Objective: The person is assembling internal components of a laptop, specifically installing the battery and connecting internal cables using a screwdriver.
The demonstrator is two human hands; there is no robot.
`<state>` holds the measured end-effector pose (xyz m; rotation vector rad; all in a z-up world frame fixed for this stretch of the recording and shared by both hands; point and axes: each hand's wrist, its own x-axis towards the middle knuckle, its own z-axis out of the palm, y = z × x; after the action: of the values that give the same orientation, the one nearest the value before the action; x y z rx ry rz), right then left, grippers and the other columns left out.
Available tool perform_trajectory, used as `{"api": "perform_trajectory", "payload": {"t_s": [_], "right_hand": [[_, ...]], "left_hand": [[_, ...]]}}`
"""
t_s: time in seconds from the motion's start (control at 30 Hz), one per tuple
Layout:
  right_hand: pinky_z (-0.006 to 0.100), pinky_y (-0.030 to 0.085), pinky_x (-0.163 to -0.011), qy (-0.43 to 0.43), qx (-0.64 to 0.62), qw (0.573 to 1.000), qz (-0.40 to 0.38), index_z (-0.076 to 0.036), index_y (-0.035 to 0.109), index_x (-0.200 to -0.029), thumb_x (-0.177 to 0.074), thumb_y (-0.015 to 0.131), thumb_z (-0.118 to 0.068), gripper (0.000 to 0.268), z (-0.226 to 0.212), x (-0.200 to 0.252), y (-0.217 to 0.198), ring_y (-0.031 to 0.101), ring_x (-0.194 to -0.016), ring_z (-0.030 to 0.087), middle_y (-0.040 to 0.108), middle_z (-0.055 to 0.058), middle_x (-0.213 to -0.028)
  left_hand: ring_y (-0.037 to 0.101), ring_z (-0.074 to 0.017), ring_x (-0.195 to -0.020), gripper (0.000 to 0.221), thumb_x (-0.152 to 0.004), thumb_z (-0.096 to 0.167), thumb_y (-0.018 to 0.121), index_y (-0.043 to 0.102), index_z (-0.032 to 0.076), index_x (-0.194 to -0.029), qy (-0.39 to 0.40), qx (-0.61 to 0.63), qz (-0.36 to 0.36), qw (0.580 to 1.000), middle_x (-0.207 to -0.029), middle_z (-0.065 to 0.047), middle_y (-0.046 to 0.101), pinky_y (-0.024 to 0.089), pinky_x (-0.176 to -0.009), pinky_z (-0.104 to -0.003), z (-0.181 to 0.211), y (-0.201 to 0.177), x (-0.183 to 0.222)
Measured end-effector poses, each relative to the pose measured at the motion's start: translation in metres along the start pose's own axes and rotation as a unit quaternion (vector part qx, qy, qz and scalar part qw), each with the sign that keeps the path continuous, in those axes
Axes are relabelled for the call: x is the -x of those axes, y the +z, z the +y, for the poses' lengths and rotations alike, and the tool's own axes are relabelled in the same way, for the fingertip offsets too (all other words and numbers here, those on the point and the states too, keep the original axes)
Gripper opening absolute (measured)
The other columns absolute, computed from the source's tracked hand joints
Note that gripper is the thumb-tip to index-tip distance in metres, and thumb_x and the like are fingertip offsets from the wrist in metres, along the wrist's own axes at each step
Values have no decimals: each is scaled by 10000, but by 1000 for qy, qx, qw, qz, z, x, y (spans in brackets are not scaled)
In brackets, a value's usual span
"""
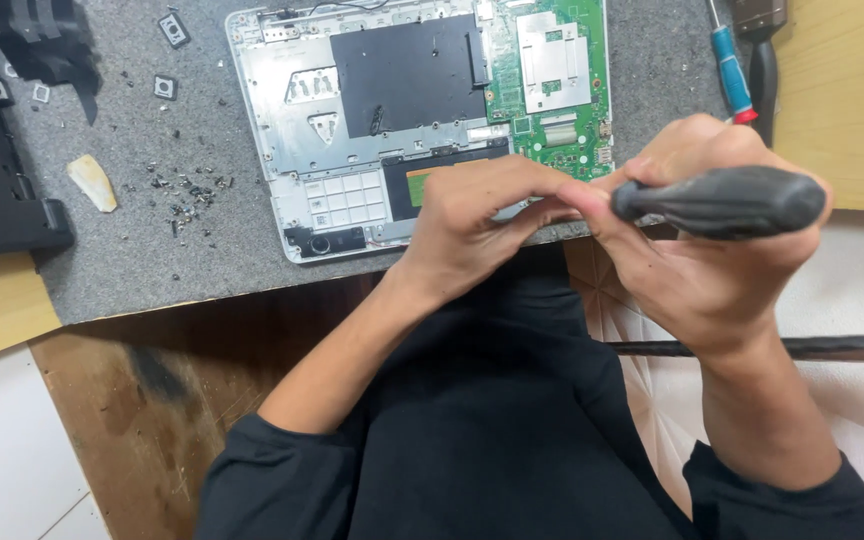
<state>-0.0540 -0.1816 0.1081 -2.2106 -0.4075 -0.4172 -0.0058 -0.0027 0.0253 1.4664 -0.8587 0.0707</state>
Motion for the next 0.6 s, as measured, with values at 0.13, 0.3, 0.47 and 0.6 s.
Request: {"api": "perform_trajectory", "payload": {"t_s": [0.13, 0.3, 0.47, 0.6], "right_hand": [[288, 484, -701, 48, -13, 977, -210, 45, 708, -971, -901, 788, -46, 140, -30, -36, -22, 642, -716, 187, 685, 127, -847], [283, 539, -863, 60, -18, 940, -335, -101, 743, -1190, -967, 377, -255, 456, -19, -27, -35, 761, -982, 173, 744, 80, -1128], [345, 565, -849, 4, -11, 983, -184, 71, 725, -1025, -1012, 645, 132, 101, -10, -1, -7, 704, -888, 280, 705, 240, -1048], [464, 525, -922, -21, 39, 998, -54, 168, 677, -1031, -1108, 815, 193, 160, 9, 20, 5, 675, -942, 391, 699, 319, -1036]], "left_hand": [[809, -342, -1043, 183, -1067, 1, 611, 629, 22, -1248, 38, -53, -8, 998, -1177, -148, 748, 683, -916, -407, -19, 11, 26], [800, -304, -1094, 366, -972, -179, 611, 635, 54, -1253, 16, -12, -56, 998, -1196, -102, 750, 700, -978, -398, -20, 4, 29], [784, -279, -1189, 319, -1094, -47, 548, 589, 127, -1358, -17, 2, -89, 996, -1304, -83, 731, 655, -1033, -366, -18, 1, 29], [786, -176, -1040, 286, -1046, 179, 724, 620, 203, -1311, -27, -86, 25, 996, -1173, -12, 768, 640, -948, -298, -16, 22, 30]]}}
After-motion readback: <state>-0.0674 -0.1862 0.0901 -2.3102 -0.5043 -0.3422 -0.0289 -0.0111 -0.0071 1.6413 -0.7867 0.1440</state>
